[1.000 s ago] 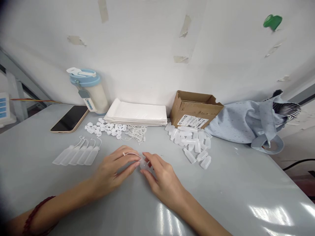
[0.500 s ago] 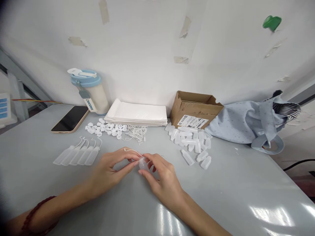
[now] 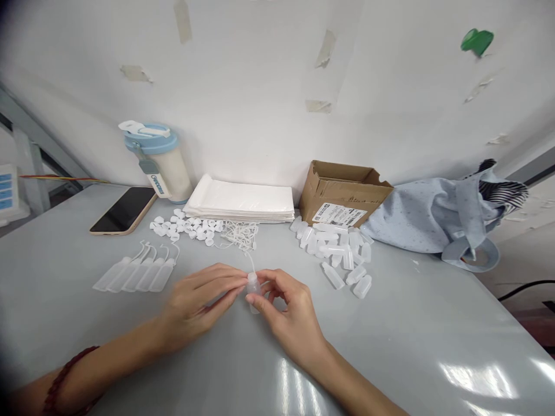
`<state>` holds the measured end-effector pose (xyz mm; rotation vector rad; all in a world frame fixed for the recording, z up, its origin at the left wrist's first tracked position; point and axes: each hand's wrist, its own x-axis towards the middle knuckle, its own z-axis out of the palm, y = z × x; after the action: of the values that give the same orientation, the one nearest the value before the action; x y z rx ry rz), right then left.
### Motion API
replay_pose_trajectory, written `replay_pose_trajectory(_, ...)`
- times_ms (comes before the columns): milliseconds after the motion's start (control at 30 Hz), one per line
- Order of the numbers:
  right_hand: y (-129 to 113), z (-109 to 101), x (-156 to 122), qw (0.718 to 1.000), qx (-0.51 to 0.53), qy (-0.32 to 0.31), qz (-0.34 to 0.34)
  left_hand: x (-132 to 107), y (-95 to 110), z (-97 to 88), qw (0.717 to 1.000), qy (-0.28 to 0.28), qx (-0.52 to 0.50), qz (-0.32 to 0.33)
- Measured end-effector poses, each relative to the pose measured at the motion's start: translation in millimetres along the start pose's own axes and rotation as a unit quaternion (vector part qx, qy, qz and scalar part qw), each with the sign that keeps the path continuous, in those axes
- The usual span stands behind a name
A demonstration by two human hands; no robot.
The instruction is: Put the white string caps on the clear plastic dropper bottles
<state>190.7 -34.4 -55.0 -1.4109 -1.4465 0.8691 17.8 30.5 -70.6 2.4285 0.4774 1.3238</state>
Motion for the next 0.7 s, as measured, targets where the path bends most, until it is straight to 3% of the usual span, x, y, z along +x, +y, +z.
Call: replay_pose_trajectory(700, -3.2, -1.0, 3.1, 0.989, 0.092, 0.006, 0.115, 2.4, 6.6, -1.8, 0.998, -0.035, -0.036, -0.044)
